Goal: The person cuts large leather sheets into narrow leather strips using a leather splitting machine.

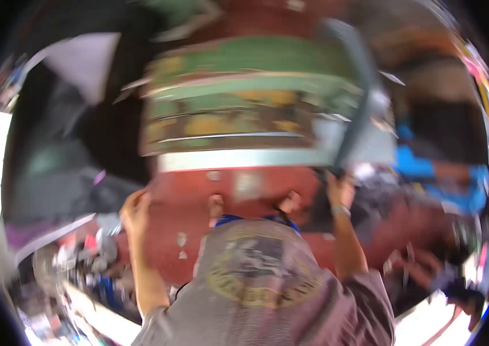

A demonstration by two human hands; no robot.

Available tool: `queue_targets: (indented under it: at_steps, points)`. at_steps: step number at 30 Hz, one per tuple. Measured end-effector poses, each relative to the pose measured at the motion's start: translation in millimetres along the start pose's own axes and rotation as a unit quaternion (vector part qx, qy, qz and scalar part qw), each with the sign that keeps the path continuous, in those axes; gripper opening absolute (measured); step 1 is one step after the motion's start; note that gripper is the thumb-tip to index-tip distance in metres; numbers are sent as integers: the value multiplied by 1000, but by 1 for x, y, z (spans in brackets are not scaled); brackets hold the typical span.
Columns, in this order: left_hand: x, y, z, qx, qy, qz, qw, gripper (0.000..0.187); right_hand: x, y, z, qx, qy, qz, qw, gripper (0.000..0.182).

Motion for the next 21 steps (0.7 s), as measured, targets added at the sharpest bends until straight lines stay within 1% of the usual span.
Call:
queue_targets:
  at_steps: [1,2,3,4,5,6,7,8,9,11,12,13,15,16,17,19,21]
  points:
    - [-14,-5,15,-15,-58,-20,998,25,-23,5,-15,-22,-22,36,999,67]
    - [4,-12,33,-36,-60,-24,997,26,-45,11,-30,-44,-42,73,996,63]
    - [40,-23,51,-65,-37,3,997,26,-119,5,-62,-69,-117,45,990,68]
    - [83,-37,66,-87,41,32,995,28,-108,36,-54,-89,14,-51,995,77]
    - [107,-50,79,-122,137,33,982,32,-151,52,-74,-67,16,-100,993,79]
    - [127,-67,95,-150,206,67,965,30,-195,68,-95,-45,20,-148,988,82]
    - [147,-83,119,-188,202,49,960,29,-295,60,-136,-66,86,-98,989,80]
    - [170,-95,138,-222,201,38,953,28,-268,112,-133,-115,129,-85,981,68]
    - [188,-100,153,-255,200,36,945,27,-252,145,-150,-72,155,-84,982,66]
    - [227,-106,194,-358,188,77,911,27,-219,189,-195,87,198,-94,972,64]
    - [258,-106,212,-418,186,70,886,37,-206,205,-217,158,214,-95,959,63]
    - [285,-114,229,-475,181,58,859,47,-188,213,-229,210,230,-88,946,62]
    - [303,-133,258,-545,80,97,829,62,-152,227,-250,298,255,-71,917,60]
    - [314,-141,268,-573,30,120,810,70,-134,227,-260,326,266,-58,905,58]
    - [328,-154,273,-568,43,128,812,87,-117,227,-269,352,277,-41,893,57]
    - [352,-175,272,-555,9,146,819,90,-87,219,-285,387,305,-1,870,55]
    - [334,-176,267,-566,30,184,803,92,-40,204,-306,407,320,52,854,53]
Point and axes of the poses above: each hand's wrist, its own y-axis away from the middle knuckle, its own z-axis out of the back of the hand, x = y × z, the point moved 7 cm from there along -y, towards the middle knuckle, and after that the axes turned 10 degrees about -z, right-handed, at the moved point
